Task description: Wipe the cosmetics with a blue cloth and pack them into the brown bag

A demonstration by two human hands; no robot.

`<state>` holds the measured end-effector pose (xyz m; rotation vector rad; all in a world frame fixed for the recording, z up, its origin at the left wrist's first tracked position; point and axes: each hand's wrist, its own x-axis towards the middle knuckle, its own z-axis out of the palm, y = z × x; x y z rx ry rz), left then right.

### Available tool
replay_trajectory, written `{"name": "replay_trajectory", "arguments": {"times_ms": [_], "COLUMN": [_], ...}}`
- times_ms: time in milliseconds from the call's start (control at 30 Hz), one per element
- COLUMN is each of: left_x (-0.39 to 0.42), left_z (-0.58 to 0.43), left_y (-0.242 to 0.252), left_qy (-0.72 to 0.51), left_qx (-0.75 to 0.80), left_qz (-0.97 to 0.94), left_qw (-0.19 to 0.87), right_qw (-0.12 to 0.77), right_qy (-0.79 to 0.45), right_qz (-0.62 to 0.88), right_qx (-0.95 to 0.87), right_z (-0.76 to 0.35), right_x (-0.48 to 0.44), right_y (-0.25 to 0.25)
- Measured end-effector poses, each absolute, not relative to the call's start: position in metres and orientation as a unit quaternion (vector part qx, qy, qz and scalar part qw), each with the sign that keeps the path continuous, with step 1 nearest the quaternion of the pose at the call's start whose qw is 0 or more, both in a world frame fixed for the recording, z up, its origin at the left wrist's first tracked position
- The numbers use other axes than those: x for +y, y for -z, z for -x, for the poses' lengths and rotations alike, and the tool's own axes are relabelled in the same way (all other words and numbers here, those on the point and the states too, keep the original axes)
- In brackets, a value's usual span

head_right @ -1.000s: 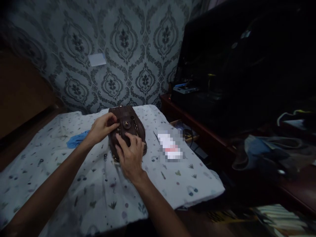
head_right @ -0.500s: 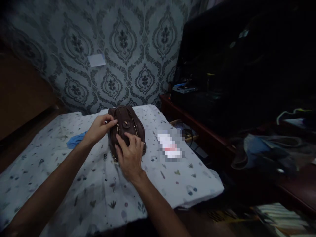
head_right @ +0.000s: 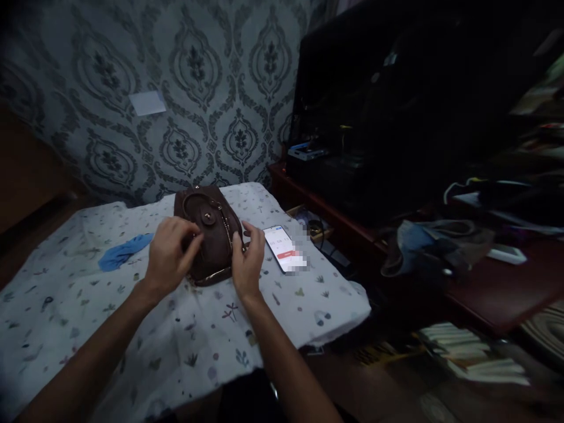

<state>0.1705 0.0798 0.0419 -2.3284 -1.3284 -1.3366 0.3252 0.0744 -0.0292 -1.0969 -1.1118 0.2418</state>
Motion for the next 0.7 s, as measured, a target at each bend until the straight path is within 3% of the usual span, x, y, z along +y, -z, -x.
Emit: {"name": "replay_trajectory", "arguments": {"times_ms": [100, 233, 400, 700], "left_x": [0.068, 0.068, 0.075, 0.082], "left_z": [-0.18, -0.182, -0.177, -0.176], "left_y": [-0.032, -0.017, -0.002, 0.009], "left_qy": [0.35, 0.273, 0.271, 0.301], "left_qx": [-0.353, -0.312, -0.317, -0.289], "left_qz": [0.849, 0.877, 0.872, 0.853], "left_qw": [0.181, 0.243, 0.257, 0.314], "right_qw": [0.709, 0.716, 0.714, 0.711], "right_qy": [-0.186, -0.236, -0.279, -0.224], "right_qz": [0.493, 0.475, 0.47, 0.485], "right_qx": [-0.469, -0.454, -0.438, -0.457], "right_z": [-0.33, -0.332, -0.331, -0.326], "right_x": [0.081, 0.085, 0.092, 0.092], "right_y": [0.034, 0.037, 0.037, 0.037]}}
